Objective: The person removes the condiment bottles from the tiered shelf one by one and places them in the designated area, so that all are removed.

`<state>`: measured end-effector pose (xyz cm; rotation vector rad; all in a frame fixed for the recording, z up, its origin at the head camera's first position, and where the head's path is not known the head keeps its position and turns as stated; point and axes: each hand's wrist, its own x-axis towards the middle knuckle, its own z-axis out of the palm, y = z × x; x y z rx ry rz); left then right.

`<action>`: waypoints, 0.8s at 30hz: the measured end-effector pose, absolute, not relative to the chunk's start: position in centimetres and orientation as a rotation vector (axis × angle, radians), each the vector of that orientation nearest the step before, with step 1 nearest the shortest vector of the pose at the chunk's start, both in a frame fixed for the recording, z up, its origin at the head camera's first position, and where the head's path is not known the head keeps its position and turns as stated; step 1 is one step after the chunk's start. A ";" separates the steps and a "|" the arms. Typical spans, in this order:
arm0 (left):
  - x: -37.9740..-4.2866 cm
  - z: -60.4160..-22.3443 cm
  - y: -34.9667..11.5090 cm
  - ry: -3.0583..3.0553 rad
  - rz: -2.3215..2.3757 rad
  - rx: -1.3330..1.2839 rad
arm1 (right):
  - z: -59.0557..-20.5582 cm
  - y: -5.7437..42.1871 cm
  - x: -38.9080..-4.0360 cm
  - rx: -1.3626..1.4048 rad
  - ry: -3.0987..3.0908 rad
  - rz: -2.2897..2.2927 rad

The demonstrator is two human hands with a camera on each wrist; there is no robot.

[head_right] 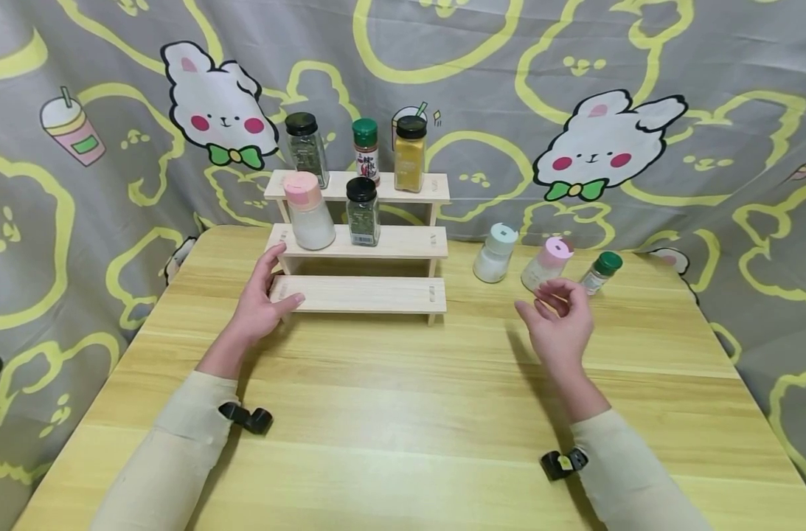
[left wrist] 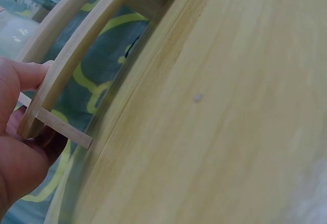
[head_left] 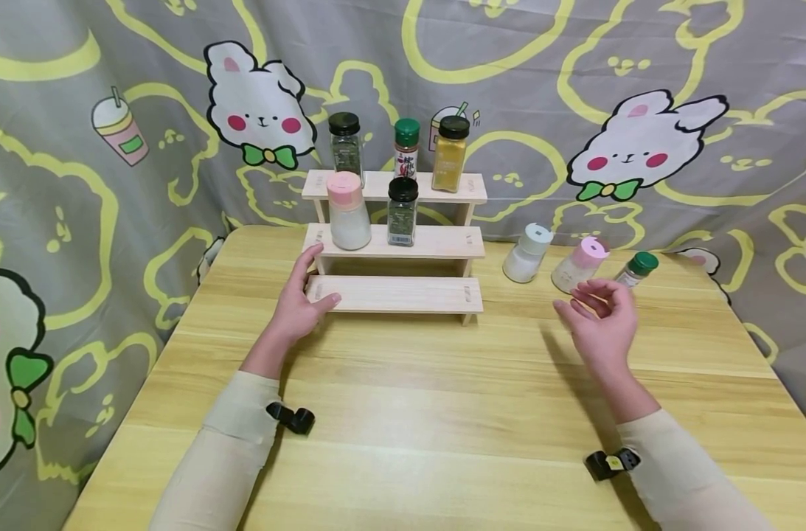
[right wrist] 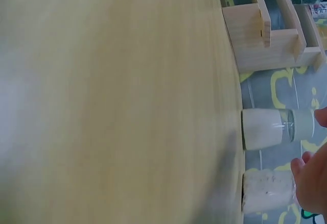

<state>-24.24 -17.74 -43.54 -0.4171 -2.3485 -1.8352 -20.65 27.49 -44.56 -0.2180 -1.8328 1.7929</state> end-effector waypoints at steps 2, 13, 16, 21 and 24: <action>-24.2 -43.5 -17.7 -2.347 -1.841 -0.415 | -44.3 27.1 -20.8 -0.217 -1.839 1.798; -24.2 -43.4 -17.7 -2.352 -1.841 -0.418 | -43.6 25.1 -21.7 -0.135 -1.867 1.775; -24.2 -43.4 -17.7 -2.347 -1.843 -0.420 | -43.4 24.6 -21.9 -0.115 -1.866 1.778; -24.2 -43.4 -17.7 -2.343 -1.831 -0.426 | -42.9 23.5 -22.4 -0.084 -1.840 1.803; -24.2 -43.4 -17.7 -2.344 -1.822 -0.426 | -42.5 22.9 -22.7 -0.065 -1.845 1.803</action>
